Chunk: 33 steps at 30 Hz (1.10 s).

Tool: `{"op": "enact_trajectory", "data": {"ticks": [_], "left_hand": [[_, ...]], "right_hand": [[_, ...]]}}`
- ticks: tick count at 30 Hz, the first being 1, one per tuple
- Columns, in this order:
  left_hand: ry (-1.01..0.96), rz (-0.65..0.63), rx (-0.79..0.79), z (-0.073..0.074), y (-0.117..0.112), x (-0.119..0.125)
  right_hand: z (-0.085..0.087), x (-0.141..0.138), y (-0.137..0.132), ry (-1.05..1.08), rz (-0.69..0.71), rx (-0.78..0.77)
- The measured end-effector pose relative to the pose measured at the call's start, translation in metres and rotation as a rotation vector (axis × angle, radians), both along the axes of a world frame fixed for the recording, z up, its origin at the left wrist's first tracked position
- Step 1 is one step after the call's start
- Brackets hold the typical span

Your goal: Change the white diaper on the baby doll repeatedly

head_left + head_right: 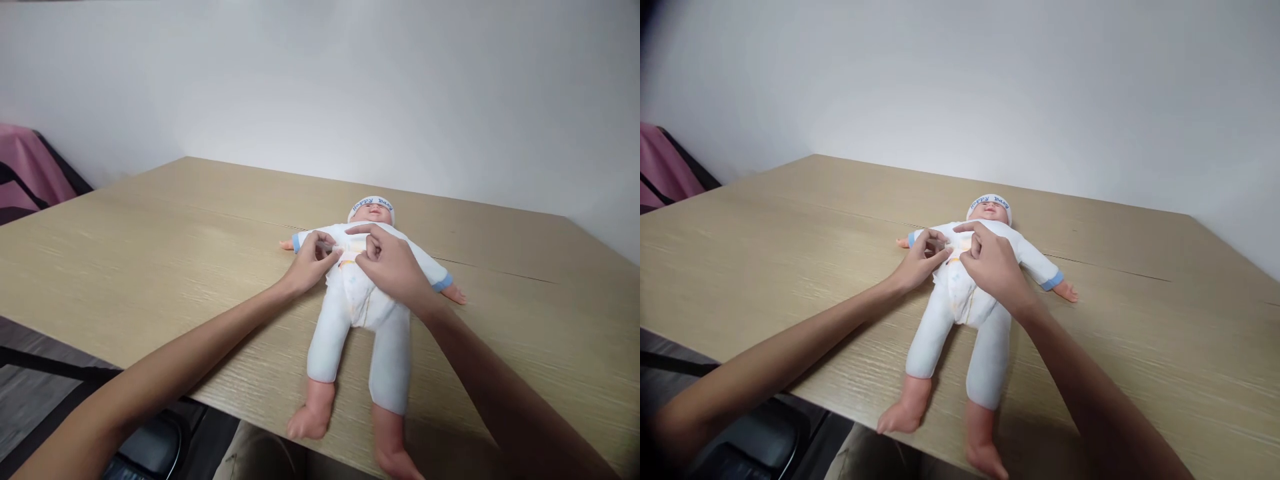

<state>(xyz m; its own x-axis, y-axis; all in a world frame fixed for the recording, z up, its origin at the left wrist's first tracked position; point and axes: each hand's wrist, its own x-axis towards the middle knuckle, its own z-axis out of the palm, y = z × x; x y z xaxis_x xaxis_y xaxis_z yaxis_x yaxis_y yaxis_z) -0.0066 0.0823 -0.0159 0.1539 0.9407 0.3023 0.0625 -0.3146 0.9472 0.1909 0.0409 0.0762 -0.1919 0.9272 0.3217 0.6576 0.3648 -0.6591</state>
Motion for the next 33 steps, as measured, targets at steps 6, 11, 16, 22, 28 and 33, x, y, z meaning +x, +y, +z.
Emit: {"op": "enact_trajectory", "data": {"ticks": [6,11,16,22,28,33], "left_hand": [[0.277,-0.226,0.336,0.040,-0.070,-0.020],[0.733,-0.595,0.387,0.050,-0.108,-0.034],[0.795,-0.365,0.293,0.037,-0.104,-0.029],[0.753,-0.161,0.242,0.025,-0.090,-0.010],[0.733,-0.157,0.280,0.019,-0.082,-0.006],[0.559,-0.190,0.354,0.020,-0.080,-0.009]], "right_hand": [[0.003,0.015,-0.072,-0.022,0.139,0.121],[-0.031,0.034,-0.133,-0.120,0.285,-0.007],[-0.064,0.052,-0.129,-0.214,0.113,0.114],[-0.072,0.041,-0.114,-0.399,-0.070,0.238],[-0.076,0.028,-0.105,-0.350,-0.120,0.209],[-0.079,0.027,-0.104,-0.302,-0.107,0.233]]}}
